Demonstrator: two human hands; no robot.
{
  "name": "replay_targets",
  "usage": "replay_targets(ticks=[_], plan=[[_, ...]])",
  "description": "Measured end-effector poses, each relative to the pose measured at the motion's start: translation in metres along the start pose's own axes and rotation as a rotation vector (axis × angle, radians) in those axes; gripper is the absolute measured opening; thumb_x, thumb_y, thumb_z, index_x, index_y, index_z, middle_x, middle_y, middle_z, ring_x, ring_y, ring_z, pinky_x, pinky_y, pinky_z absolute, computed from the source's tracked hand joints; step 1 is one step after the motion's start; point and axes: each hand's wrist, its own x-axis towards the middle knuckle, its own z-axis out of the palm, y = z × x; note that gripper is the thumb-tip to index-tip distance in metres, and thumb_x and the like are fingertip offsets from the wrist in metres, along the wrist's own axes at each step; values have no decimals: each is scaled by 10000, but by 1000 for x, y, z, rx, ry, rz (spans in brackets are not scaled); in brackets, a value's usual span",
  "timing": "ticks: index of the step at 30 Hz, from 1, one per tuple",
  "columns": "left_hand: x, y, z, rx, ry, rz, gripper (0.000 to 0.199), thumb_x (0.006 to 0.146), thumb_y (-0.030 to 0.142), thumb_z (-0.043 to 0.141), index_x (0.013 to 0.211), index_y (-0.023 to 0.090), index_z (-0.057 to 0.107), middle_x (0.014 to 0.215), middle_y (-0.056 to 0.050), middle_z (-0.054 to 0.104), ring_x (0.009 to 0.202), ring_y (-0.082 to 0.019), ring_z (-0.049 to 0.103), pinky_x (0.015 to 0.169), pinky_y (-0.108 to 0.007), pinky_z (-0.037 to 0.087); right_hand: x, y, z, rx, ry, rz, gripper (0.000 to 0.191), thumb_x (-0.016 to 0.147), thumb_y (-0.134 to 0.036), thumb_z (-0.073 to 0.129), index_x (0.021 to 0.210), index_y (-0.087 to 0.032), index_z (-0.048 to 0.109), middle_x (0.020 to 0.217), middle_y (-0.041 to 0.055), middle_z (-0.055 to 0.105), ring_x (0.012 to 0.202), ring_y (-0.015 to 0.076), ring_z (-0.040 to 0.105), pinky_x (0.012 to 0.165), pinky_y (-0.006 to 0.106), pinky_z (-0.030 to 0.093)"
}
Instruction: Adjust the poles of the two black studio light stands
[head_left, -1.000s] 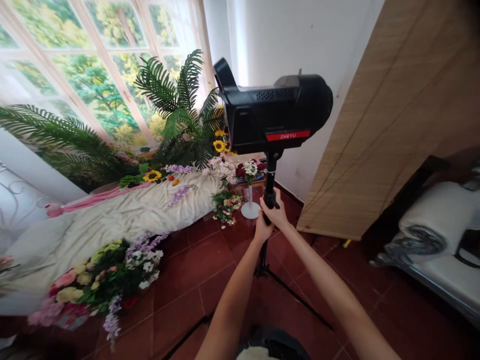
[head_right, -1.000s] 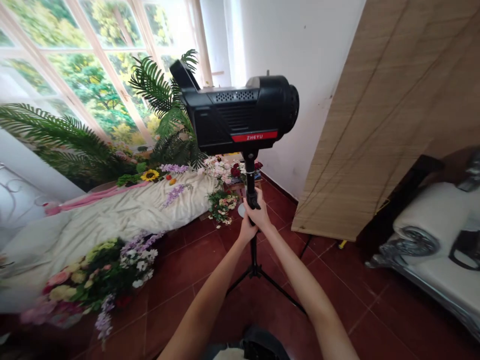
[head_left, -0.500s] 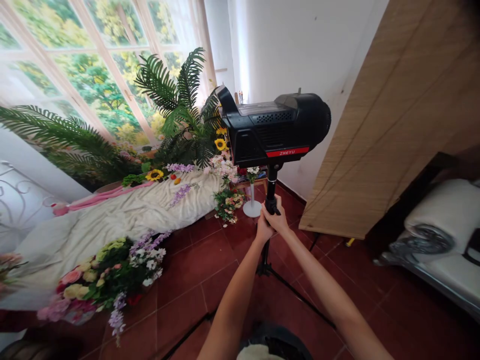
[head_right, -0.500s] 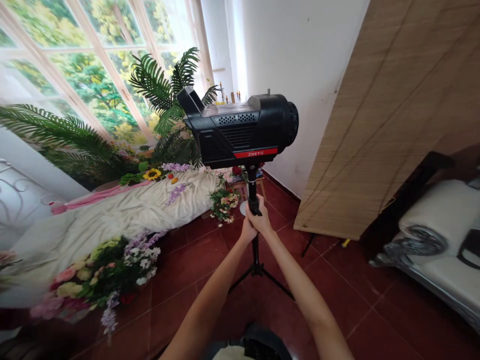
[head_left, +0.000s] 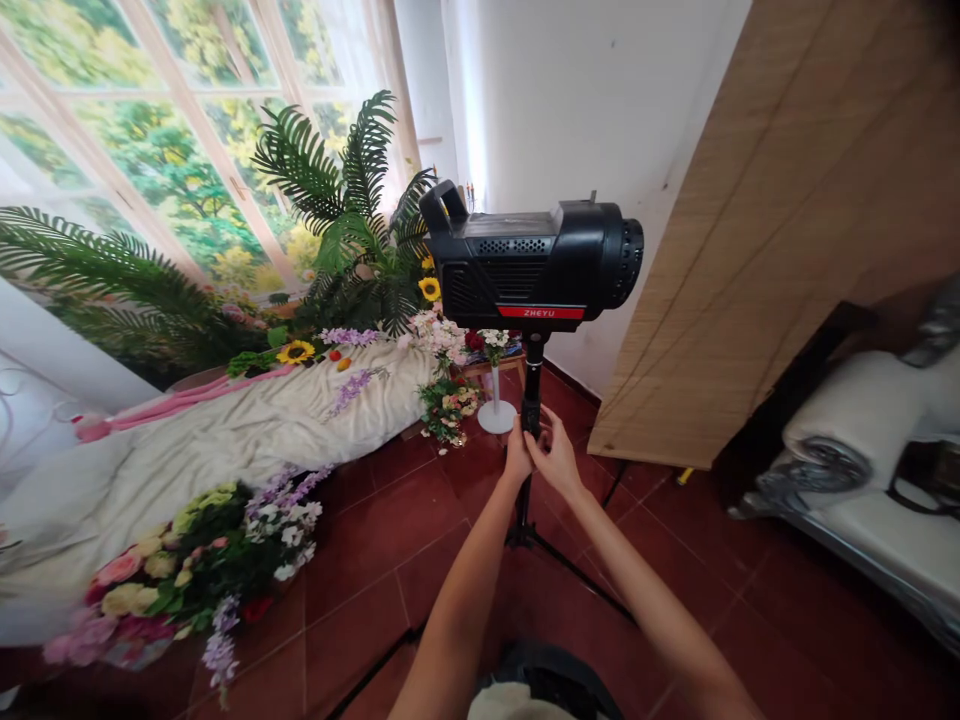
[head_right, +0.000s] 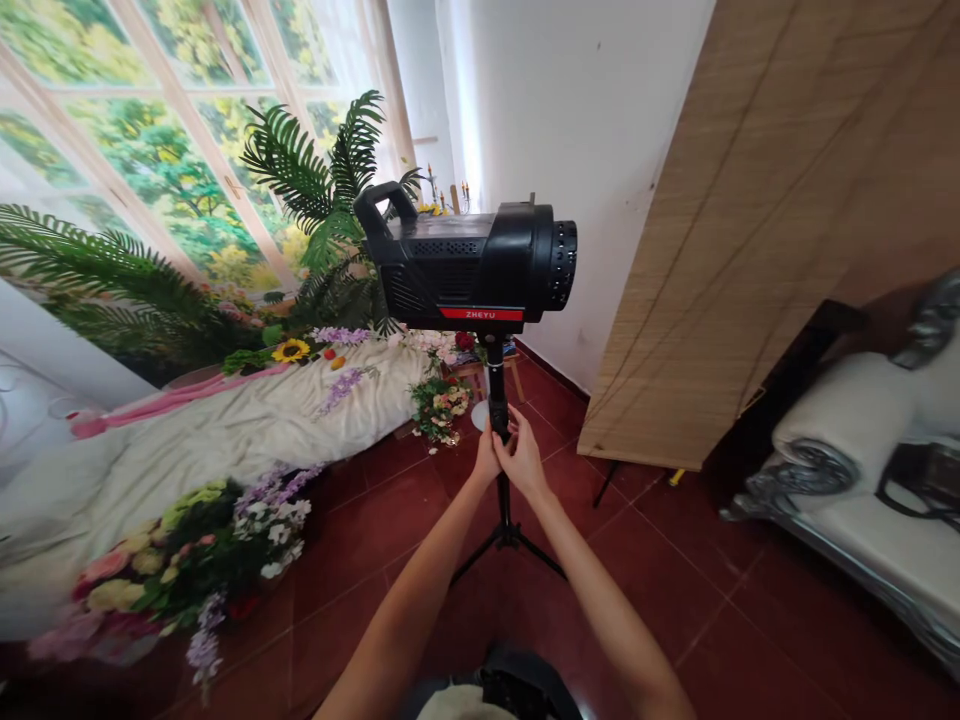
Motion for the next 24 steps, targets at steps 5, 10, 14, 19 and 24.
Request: replay_targets(ticks=[5,10,14,19,24], plan=[[-1,-2,-7,353,-66,204,309,772,359,607,1002,185,495,778,-12,575,668,-127,552,673,-263,473,-48,8,-25,-179,12,-103,375,880,-305,468,1246,-227,478,1315,92,490,1244,229,429,1067,474,326],[1,-3,-8,452,-57,241,266,818,372,542,1012,203,476,782,-13,577,683,-142,558,692,-275,458,-71,18,-33,-255,-92,-77,408,902,-302,423,1304,-233,436,1365,79,451,1288,218,382,1099,478,277],[2,-5,-8,454,-67,255,277,824,367,534,1039,207,462,819,-21,580,718,-146,560,703,-276,454,-68,17,-32,-248,-148,-21,388,908,-320,405,1285,-249,465,1402,70,400,1288,211,379,1079,437,323],[1,-3,-8,453,-84,234,258,824,366,531,1015,210,454,787,-9,555,666,-133,546,661,-261,454,-62,24,-26,-190,-75,23,363,903,-340,410,1232,-219,507,1282,100,505,1207,215,458,1044,432,358],[1,-2,-7,442,-79,235,248,819,357,537,998,212,445,796,-9,548,659,-127,549,652,-255,459,-61,33,-20,-91,-25,128,360,895,-327,415,1214,-190,510,1174,112,578,1058,203,557,956,396,433]])
